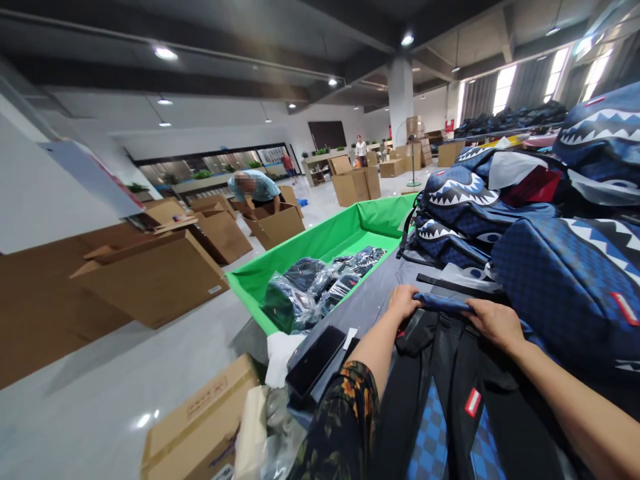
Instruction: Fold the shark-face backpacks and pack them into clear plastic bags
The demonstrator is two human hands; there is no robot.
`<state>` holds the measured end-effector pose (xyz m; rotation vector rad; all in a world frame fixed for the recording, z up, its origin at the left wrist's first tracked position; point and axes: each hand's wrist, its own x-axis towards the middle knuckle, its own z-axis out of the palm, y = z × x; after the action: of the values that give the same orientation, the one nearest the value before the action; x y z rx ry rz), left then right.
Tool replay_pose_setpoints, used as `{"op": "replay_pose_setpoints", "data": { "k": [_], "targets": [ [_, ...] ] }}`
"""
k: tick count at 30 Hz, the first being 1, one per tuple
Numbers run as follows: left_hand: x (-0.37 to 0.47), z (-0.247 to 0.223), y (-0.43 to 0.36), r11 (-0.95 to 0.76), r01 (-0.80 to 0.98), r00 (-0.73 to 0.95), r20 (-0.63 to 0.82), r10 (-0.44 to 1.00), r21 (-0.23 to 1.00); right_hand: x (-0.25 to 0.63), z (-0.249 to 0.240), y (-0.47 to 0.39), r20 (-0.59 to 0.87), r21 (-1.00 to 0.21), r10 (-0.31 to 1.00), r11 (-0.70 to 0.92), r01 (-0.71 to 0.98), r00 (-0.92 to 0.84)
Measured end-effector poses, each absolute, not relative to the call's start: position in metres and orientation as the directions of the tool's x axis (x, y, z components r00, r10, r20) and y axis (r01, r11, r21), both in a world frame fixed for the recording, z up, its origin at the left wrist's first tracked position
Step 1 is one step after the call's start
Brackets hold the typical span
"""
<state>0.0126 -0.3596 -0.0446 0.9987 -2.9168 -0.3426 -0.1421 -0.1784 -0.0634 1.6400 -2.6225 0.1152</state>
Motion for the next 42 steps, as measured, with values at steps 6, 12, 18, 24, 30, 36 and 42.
{"op": "replay_pose_setpoints", "data": {
  "k": [6,12,18,24,30,36,42],
  "targets": [
    [0.012,-0.05,-0.342,0.728,-0.652,-0.743,0.013,-0.67,0.211,-0.146,-0.066,-0.199,0.126,-0.015,-0.889,0.441,-0.897,-0.439],
    [0.004,-0.05,-0.354,0.726,-0.641,-0.748,0.009,-0.664,0.247,-0.154,-0.072,-0.225,0.121,0.041,-0.892,0.443,-0.895,-0.436],
    [0.007,-0.02,-0.356,0.65,-0.664,-0.704,-0.016,-0.71,0.369,-0.156,-0.033,-0.177,0.091,-0.138,-0.938,0.32,-0.937,-0.334],
    [0.128,0.011,-0.277,0.712,-0.394,-0.863,0.032,-0.503,0.581,-0.096,-0.073,-0.045,0.101,-0.12,-0.956,0.262,-0.958,-0.274],
    [0.226,-0.019,-0.179,0.684,-0.277,-0.96,-0.223,-0.169,0.674,-0.097,-0.091,-0.093,0.038,-0.121,-0.99,0.127,-0.985,-0.133],
    [0.142,-0.019,-0.184,0.8,-0.343,-0.938,-0.125,-0.325,0.493,-0.169,-0.088,-0.144,0.246,-0.311,-0.948,0.123,-0.942,-0.204],
    [0.108,-0.04,-0.214,0.981,-0.157,-0.987,0.001,-0.158,0.112,-0.105,-0.032,-0.073,0.454,-0.268,-0.886,-0.235,-0.934,0.093]
  ]
}}
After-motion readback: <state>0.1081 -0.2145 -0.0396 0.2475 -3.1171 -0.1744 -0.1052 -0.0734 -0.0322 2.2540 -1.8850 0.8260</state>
